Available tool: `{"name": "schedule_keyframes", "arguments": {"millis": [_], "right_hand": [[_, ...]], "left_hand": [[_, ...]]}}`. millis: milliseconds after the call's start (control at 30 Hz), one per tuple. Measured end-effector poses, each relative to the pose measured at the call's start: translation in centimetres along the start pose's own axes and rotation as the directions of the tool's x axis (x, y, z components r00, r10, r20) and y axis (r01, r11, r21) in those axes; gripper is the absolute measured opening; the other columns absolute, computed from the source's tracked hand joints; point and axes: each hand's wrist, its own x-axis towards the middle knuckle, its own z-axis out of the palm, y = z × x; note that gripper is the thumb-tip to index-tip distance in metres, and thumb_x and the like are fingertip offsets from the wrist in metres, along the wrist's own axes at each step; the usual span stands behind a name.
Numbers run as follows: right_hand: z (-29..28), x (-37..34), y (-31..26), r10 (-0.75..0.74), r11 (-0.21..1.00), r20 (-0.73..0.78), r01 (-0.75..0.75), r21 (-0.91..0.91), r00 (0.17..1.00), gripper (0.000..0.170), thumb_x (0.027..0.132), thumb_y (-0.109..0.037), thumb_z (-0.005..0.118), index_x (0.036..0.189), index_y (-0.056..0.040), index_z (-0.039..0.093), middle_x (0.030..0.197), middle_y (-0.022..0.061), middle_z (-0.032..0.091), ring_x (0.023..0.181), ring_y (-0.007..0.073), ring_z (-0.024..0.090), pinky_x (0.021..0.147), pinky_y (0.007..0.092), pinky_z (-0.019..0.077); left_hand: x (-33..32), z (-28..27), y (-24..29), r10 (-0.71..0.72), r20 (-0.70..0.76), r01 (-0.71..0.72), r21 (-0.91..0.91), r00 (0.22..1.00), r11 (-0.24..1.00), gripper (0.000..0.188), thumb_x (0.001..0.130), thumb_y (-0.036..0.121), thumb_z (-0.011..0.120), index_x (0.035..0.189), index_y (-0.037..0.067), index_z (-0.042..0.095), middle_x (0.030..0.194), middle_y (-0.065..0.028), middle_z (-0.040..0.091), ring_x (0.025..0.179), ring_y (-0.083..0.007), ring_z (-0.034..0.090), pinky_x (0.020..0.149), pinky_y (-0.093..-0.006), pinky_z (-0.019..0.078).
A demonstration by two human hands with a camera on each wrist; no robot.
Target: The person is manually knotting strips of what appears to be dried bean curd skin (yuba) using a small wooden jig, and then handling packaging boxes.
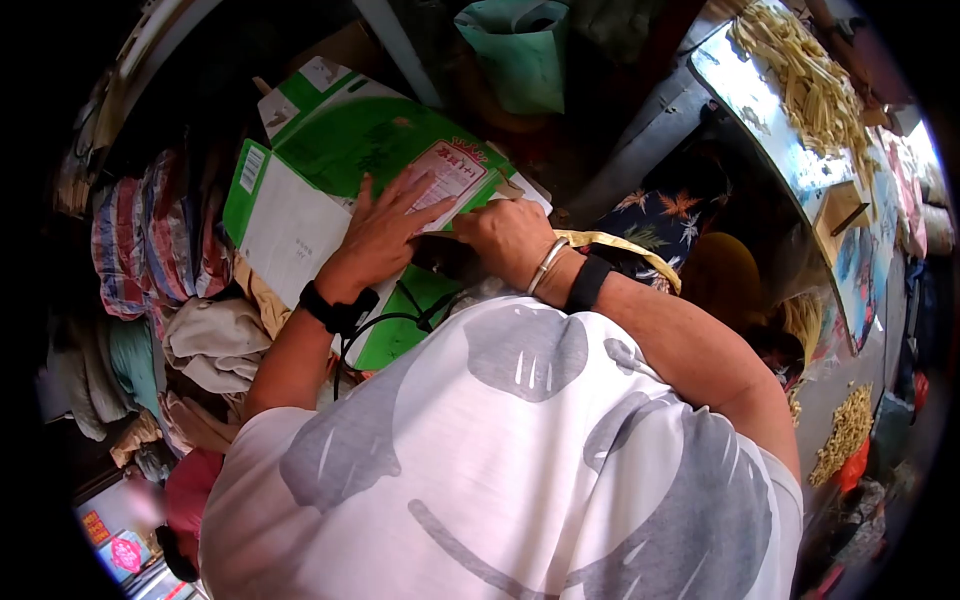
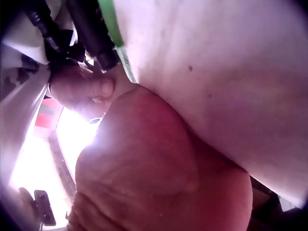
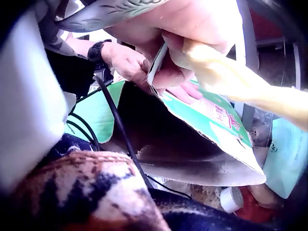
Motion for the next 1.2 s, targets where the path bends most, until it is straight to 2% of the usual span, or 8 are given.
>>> {"name": "schedule_keyframes", "arguments": {"millis": [133,233,433,733,833,933,1033,1200], "right_hand": [[0.6,0.0,0.3,0.104,0.995,0.013,-0.104,0.012,0.995,0.005,0.084,-0.018,0.062,0.086,-0.0154,0.067,0.075,0.0097,0.068,0.075,0.0329,0.068,0.064,0.0454,0.0532],[0.5,-0.2,0.7,0.111,0.981,-0.085,-0.096,0.168,0.99,0.008,0.083,-0.021,0.068,0.087,-0.0132,0.07,0.075,0.0129,0.067,0.072,0.0329,0.067,0.063,0.0419,0.0533],[0.7,-0.2,1.8,0.181,0.908,-0.065,-0.142,0.394,0.981,0.01,0.085,-0.017,0.069,0.091,-0.0086,0.071,0.08,0.0162,0.069,0.074,0.035,0.067,0.066,0.0389,0.0536],[0.9,-0.5,2.5,0.357,0.729,0.018,-0.29,0.62,0.934,0.016,0.087,-0.015,0.068,0.098,-0.0042,0.071,0.079,0.0185,0.067,0.072,0.022,0.067,0.068,0.0334,0.0524],[0.8,-0.5,2.6,0.422,0.676,0.106,-0.391,0.625,0.9,0.021,0.085,-0.021,0.07,0.098,-0.0051,0.072,0.089,0.0196,0.069,0.081,0.0315,0.068,0.075,0.0355,0.0537],[2.8,-0.4,3.1,0.536,0.441,0.188,-0.463,0.769,0.823,0.02,0.088,-0.021,0.069,0.1,-0.005,0.072,0.087,0.0127,0.071,0.078,0.0217,0.068,0.074,0.0311,0.0527],[2.9,-0.5,3.5,0.535,0.125,0.334,-0.464,0.877,0.776,0.021,0.091,-0.02,0.068,0.104,-0.004,0.072,0.085,0.0043,0.07,0.077,0.0125,0.063,0.073,0.0258,0.0509],[1.3,-0.5,3.2,0.553,-0.082,0.423,-0.458,0.885,0.718,0.023,0.092,-0.019,0.068,0.107,-0.0014,0.071,0.085,0.0016,0.067,0.078,0.0096,0.061,0.072,0.0224,0.0493]], "left_hand": [[-0.1,-0.1,-0.1,0.02,-0.005,-0.019,0.017,1.0,1.0,0.065,0.087,0.004,0.057,0.144,0.033,0.046,0.156,-0.005,0.034,0.149,-0.0251,0.018,0.114,-0.0681,0.0092],[0.3,-0.8,0.0,0.016,0.031,-0.016,-0.002,0.999,1.0,0.063,0.088,0.004,0.057,0.143,0.033,0.048,0.156,-0.003,0.034,0.149,-0.0248,0.017,0.115,-0.0679,0.0085],[0.6,-1.3,-0.3,-0.027,0.082,0.039,-0.146,0.996,0.989,0.056,0.09,0.008,0.057,0.141,0.032,0.051,0.157,-0.0003,0.033,0.15,-0.0244,0.015,0.116,-0.0665,0.0052],[1.2,-1.3,-0.7,-0.093,0.11,0.116,-0.224,0.99,0.968,0.042,0.092,0.018,0.057,0.133,0.014,0.058,0.156,0.0008,0.035,0.149,-0.0247,0.017,0.115,-0.066,0.0062],[1.3,-0.8,-0.8,-0.085,0.057,0.093,-0.168,0.995,0.981,0.035,0.091,0.017,0.056,0.125,0.011,0.062,0.154,0.0019,0.038,0.148,-0.0248,0.021,0.114,-0.0683,0.0089],[1.4,-0.8,-0.8,-0.069,0.034,0.072,-0.106,0.997,0.992,0.035,0.091,0.016,0.055,0.124,0.009,0.061,0.154,0.0007,0.038,0.147,-0.027,0.023,0.113,-0.0681,0.0106],[1.3,-0.2,-0.8,-0.029,-0.032,0.028,-0.045,0.999,0.999,0.037,0.09,0.013,0.055,0.126,0.008,0.057,0.152,-0.0006,0.038,0.145,-0.0274,0.026,0.11,-0.071,0.0156],[1.4,-0.5,-0.5,-0.009,-0.046,0.009,0.001,0.999,1.0,0.044,0.089,0.01,0.053,0.133,0.008,0.05,0.152,-0.0022,0.037,0.144,-0.0273,0.028,0.108,-0.0729,0.0195]]}}
